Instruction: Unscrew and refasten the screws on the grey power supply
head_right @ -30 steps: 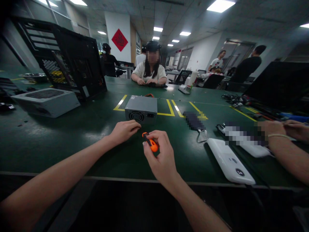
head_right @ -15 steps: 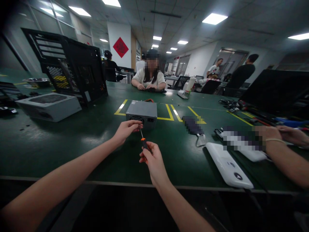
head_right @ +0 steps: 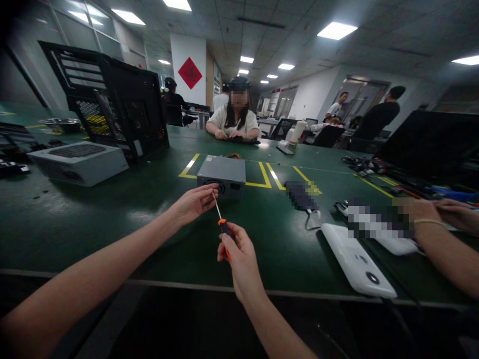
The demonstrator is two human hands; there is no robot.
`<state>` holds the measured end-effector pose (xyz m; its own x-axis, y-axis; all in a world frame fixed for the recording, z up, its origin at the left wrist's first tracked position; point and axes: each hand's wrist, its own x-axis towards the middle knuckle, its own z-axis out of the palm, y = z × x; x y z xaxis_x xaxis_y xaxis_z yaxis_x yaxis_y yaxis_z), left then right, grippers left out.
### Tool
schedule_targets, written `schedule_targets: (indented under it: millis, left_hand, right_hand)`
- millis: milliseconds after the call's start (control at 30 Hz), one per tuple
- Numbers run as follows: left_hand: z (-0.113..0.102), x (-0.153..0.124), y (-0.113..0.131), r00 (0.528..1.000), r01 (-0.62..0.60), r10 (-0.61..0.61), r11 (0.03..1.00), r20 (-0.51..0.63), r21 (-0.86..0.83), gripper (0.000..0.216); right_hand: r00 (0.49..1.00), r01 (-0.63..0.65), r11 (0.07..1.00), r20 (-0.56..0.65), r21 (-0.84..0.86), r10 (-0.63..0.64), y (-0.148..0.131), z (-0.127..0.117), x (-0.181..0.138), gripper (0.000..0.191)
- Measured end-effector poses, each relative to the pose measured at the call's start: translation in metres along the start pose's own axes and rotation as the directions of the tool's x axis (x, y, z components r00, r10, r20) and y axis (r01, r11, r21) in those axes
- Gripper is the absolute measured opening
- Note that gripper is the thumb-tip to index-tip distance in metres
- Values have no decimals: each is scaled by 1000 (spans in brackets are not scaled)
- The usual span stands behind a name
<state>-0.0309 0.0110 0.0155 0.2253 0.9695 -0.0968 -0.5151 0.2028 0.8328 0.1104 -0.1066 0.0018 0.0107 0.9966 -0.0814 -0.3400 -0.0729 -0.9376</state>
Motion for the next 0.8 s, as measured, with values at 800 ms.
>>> schedule_targets:
  millis: [800]
  left_hand:
    - [9, -23, 8, 934, 68, -57, 997, 353, -19, 8]
  right_hand:
    - [1000, -21, 994, 4, 111, 20, 3, 6, -27, 29]
